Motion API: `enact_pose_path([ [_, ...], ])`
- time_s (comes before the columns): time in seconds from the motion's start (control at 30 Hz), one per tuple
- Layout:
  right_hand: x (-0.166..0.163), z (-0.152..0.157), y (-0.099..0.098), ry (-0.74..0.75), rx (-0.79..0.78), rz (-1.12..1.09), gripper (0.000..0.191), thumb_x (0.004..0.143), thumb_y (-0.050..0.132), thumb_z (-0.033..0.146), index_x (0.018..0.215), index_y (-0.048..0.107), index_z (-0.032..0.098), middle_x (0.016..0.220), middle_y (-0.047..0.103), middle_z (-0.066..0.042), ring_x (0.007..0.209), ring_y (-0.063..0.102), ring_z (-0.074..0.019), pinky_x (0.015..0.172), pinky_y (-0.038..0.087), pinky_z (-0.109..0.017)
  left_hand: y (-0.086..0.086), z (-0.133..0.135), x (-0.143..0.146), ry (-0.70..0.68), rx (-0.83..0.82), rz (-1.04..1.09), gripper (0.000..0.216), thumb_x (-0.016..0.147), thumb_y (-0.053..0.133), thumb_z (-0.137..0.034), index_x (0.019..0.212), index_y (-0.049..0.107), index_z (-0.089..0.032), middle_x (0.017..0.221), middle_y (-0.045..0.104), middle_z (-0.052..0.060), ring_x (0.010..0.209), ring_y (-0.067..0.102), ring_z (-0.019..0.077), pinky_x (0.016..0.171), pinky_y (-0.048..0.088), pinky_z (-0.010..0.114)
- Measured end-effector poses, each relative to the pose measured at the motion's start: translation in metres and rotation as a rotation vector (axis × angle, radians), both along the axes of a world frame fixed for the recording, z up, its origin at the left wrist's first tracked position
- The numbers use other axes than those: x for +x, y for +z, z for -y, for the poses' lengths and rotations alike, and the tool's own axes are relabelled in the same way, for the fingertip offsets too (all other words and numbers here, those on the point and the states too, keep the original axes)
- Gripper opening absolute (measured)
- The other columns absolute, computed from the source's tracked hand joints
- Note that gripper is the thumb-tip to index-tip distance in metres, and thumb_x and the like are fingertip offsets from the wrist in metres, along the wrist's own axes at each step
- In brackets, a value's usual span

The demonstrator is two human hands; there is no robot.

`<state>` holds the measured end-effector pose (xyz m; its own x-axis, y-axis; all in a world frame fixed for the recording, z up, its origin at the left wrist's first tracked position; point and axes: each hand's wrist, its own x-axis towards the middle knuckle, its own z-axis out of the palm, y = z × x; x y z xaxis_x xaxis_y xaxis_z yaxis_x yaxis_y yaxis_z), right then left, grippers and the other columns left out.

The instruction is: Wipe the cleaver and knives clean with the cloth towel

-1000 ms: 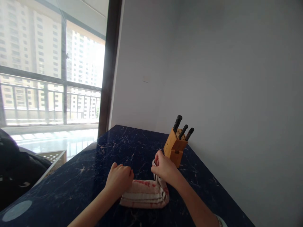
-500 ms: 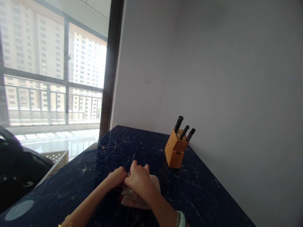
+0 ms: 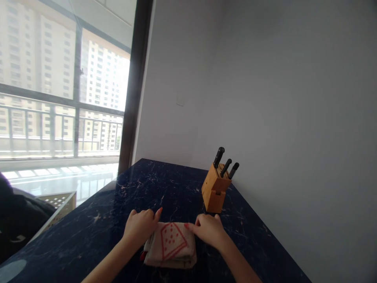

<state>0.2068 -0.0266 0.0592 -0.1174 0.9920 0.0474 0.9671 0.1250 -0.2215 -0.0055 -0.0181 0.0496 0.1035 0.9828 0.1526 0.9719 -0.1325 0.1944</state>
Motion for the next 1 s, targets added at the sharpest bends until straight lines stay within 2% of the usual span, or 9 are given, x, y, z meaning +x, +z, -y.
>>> enact_pose_path([
  [0.1, 0.018, 0.000, -0.014, 0.037, -0.274, -0.165, 0.048, 0.071, 0.046, 0.063, 0.060, 0.060, 0.019, 0.061, 0.064, -0.002, 0.065, 0.060, -0.0178, 0.068, 0.039, -0.029, 0.000, 0.001, 0.002, 0.007, 0.019, 0.015, 0.048, 0.088, 0.023, -0.036, 0.098, 0.065, -0.017, 0.084, 0.068, 0.014, 0.080, 0.061, 0.0255, 0.078, 0.032, 0.038],
  [0.17, 0.019, 0.001, -0.025, 0.019, -0.332, -0.245, 0.043, 0.070, 0.049, 0.060, 0.062, 0.061, 0.019, 0.059, 0.063, 0.000, 0.060, 0.060, -0.0155, 0.061, 0.040, -0.025, -0.001, 0.000, 0.002, -0.012, 0.028, -0.003, 0.046, 0.088, 0.024, -0.034, 0.100, 0.065, -0.018, 0.084, 0.068, 0.013, 0.080, 0.061, 0.0253, 0.077, 0.032, 0.038],
  [0.27, 0.021, 0.000, -0.032, -0.043, -0.267, -0.240, 0.030, 0.067, 0.056, 0.051, 0.066, 0.062, 0.021, 0.062, 0.065, 0.003, 0.067, 0.061, -0.0160, 0.071, 0.039, -0.028, -0.005, -0.002, 0.002, -0.053, 0.041, -0.032, 0.042, 0.087, 0.026, -0.032, 0.103, 0.063, -0.019, 0.084, 0.068, 0.012, 0.080, 0.061, 0.0254, 0.075, 0.032, 0.037],
  [0.37, 0.040, -0.006, -0.028, -0.117, -0.178, -0.180, 0.024, 0.063, 0.059, 0.046, 0.066, 0.062, 0.023, 0.068, 0.066, 0.002, 0.078, 0.061, -0.0206, 0.085, 0.031, -0.037, -0.008, -0.004, 0.002, -0.068, 0.054, -0.023, 0.041, 0.087, 0.028, -0.031, 0.104, 0.062, -0.020, 0.081, 0.069, 0.011, 0.077, 0.062, 0.0243, 0.075, 0.033, 0.036],
  [0.57, 0.111, -0.023, -0.011, -0.336, -0.078, -0.026, 0.022, 0.064, 0.056, 0.037, 0.073, 0.063, 0.019, 0.084, 0.067, -0.010, 0.090, 0.058, -0.0315, 0.082, 0.029, -0.048, -0.013, -0.007, 0.005, -0.077, 0.081, 0.007, 0.043, 0.087, 0.026, -0.036, 0.096, 0.065, -0.021, 0.075, 0.068, 0.008, 0.072, 0.062, 0.0226, 0.076, 0.032, 0.035],
  [0.7, 0.141, -0.031, -0.009, -0.423, -0.059, 0.031, 0.020, 0.065, 0.053, 0.033, 0.074, 0.062, 0.018, 0.085, 0.067, -0.012, 0.092, 0.058, -0.0321, 0.081, 0.029, -0.049, -0.019, -0.009, 0.007, -0.068, 0.098, -0.011, 0.047, 0.087, 0.025, -0.039, 0.087, 0.068, -0.020, 0.073, 0.068, 0.008, 0.071, 0.062, 0.0225, 0.076, 0.032, 0.034],
  [0.87, 0.143, -0.034, -0.022, -0.483, -0.021, 0.067, 0.025, 0.072, 0.045, 0.035, 0.080, 0.061, 0.018, 0.089, 0.066, -0.012, 0.092, 0.058, -0.0293, 0.080, 0.030, -0.046, -0.024, -0.009, 0.010, -0.056, 0.110, -0.038, 0.052, 0.089, 0.021, -0.040, 0.078, 0.068, -0.020, 0.071, 0.069, 0.008, 0.070, 0.063, 0.0226, 0.074, 0.031, 0.035],
  [1.0, 0.132, -0.029, -0.030, -0.501, 0.049, 0.100, 0.034, 0.078, 0.037, 0.035, 0.094, 0.058, 0.014, 0.103, 0.061, -0.016, 0.101, 0.053, -0.0313, 0.084, 0.025, -0.049, -0.029, -0.009, 0.014, -0.077, 0.192, -0.003, 0.061, 0.090, 0.016, -0.042, 0.062, 0.065, -0.019, 0.067, 0.069, 0.007, 0.072, 0.064, 0.0235, 0.075, 0.029, 0.036],
])
